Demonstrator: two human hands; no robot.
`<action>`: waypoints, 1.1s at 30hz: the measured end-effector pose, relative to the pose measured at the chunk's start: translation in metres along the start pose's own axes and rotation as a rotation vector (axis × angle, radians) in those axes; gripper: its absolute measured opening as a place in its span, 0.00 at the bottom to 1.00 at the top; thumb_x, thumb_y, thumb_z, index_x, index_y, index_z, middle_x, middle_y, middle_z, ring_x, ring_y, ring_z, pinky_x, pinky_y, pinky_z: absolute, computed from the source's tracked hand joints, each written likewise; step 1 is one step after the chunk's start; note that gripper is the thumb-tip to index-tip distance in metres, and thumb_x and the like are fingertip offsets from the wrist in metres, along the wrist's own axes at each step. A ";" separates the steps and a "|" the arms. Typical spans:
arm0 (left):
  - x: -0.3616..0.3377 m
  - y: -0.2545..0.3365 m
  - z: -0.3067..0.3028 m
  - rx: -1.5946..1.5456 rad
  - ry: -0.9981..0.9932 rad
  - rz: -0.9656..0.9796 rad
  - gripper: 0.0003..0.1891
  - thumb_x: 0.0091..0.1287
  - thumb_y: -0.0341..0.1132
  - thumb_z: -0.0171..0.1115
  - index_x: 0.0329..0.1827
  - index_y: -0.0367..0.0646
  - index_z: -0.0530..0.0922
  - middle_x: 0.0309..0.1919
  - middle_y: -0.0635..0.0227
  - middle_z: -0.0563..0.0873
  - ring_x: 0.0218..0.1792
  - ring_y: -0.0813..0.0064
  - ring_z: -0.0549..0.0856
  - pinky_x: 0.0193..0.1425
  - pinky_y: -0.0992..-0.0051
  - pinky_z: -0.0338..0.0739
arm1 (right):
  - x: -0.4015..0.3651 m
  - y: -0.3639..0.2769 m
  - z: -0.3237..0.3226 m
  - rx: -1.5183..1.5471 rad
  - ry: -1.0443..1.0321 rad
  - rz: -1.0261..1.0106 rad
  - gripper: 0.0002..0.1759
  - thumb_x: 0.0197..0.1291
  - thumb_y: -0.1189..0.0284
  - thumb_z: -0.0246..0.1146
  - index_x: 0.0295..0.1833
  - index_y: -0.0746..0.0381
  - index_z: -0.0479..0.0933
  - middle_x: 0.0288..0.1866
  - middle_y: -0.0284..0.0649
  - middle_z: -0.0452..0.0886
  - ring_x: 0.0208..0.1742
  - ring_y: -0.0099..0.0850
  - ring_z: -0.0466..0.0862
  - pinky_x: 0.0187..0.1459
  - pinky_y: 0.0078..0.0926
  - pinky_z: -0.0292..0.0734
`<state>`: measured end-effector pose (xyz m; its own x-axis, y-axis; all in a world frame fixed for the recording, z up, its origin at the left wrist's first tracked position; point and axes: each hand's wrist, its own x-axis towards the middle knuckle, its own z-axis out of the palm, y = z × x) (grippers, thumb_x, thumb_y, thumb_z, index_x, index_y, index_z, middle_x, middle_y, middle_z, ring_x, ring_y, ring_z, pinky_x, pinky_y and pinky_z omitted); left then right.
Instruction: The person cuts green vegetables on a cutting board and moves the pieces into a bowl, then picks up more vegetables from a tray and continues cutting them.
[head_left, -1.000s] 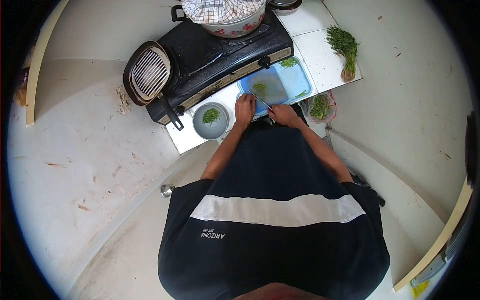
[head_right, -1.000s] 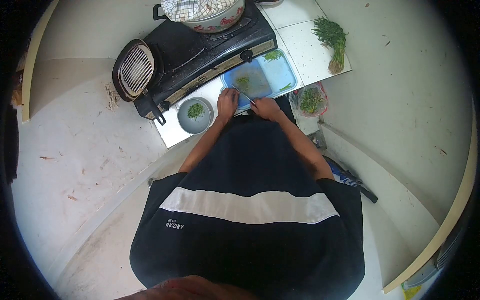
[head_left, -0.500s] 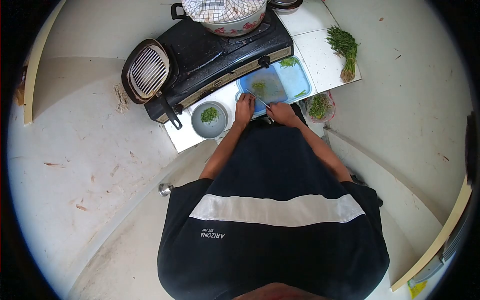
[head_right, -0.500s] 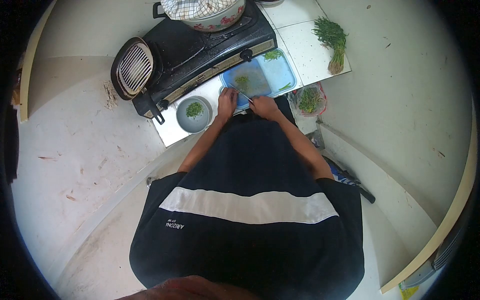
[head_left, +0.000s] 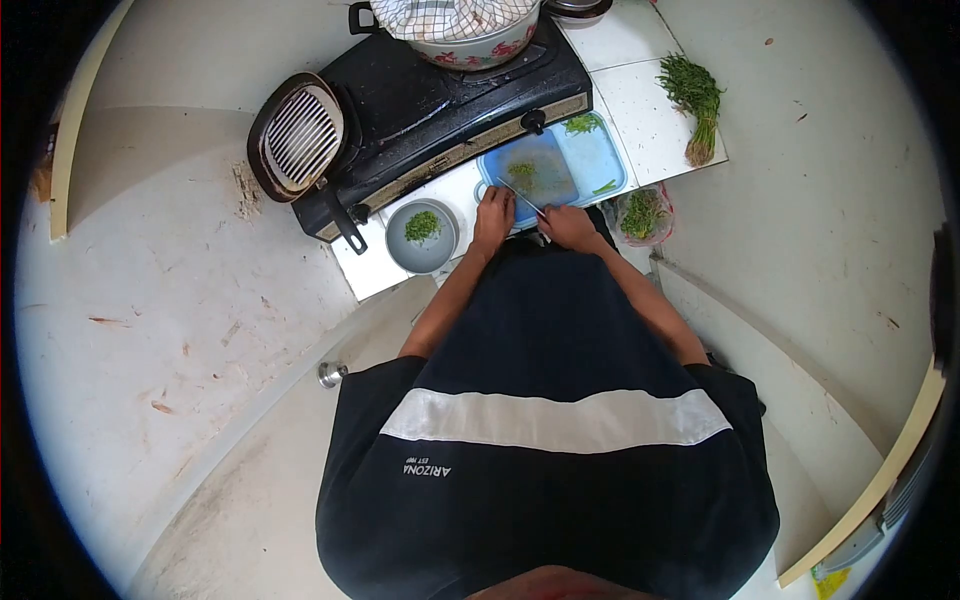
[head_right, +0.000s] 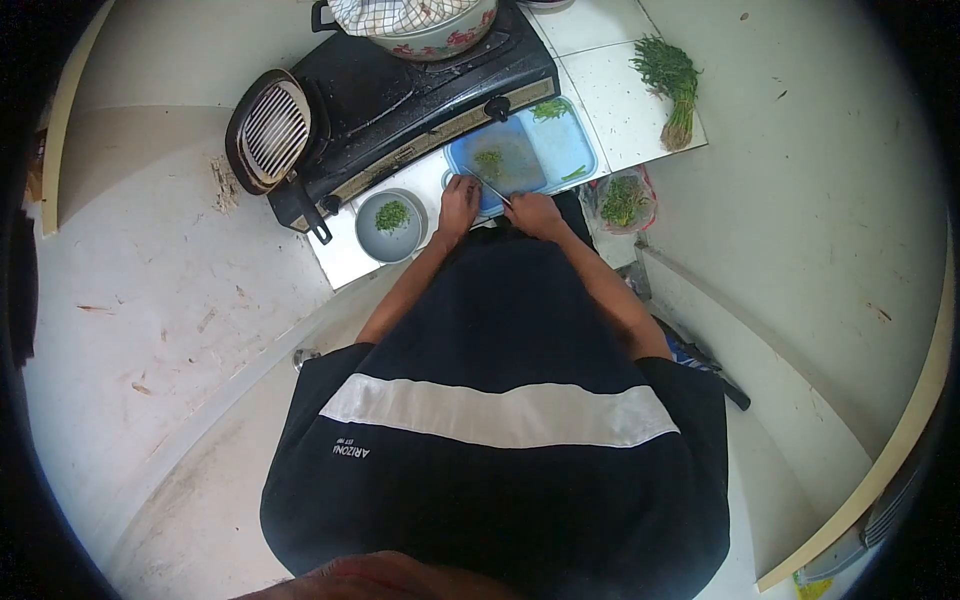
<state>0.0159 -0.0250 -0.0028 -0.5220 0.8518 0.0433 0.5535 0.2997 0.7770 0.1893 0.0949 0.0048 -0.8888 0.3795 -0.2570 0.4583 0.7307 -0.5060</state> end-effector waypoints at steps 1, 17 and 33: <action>0.000 -0.001 0.001 -0.006 0.010 -0.012 0.05 0.69 0.26 0.64 0.45 0.34 0.84 0.41 0.49 0.84 0.40 0.46 0.87 0.45 0.55 0.82 | -0.002 0.001 -0.002 -0.003 0.001 -0.004 0.23 0.74 0.55 0.58 0.38 0.66 0.80 0.27 0.54 0.84 0.31 0.55 0.87 0.37 0.54 0.82; 0.000 0.001 -0.001 -0.047 -0.004 -0.057 0.05 0.72 0.26 0.62 0.46 0.34 0.82 0.40 0.47 0.82 0.38 0.44 0.86 0.44 0.52 0.81 | -0.007 0.007 -0.001 0.064 -0.022 0.000 0.24 0.74 0.54 0.57 0.40 0.66 0.80 0.26 0.55 0.83 0.32 0.57 0.86 0.38 0.55 0.82; 0.002 -0.002 -0.003 0.018 -0.009 0.064 0.05 0.73 0.26 0.60 0.46 0.33 0.80 0.41 0.44 0.81 0.40 0.39 0.84 0.44 0.50 0.82 | -0.005 0.000 -0.006 0.037 -0.028 0.030 0.24 0.74 0.54 0.57 0.38 0.66 0.81 0.28 0.56 0.85 0.33 0.57 0.86 0.39 0.56 0.82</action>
<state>0.0116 -0.0250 -0.0030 -0.4790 0.8735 0.0867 0.5974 0.2521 0.7612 0.1937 0.0965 0.0111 -0.8747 0.3843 -0.2955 0.4847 0.6977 -0.5275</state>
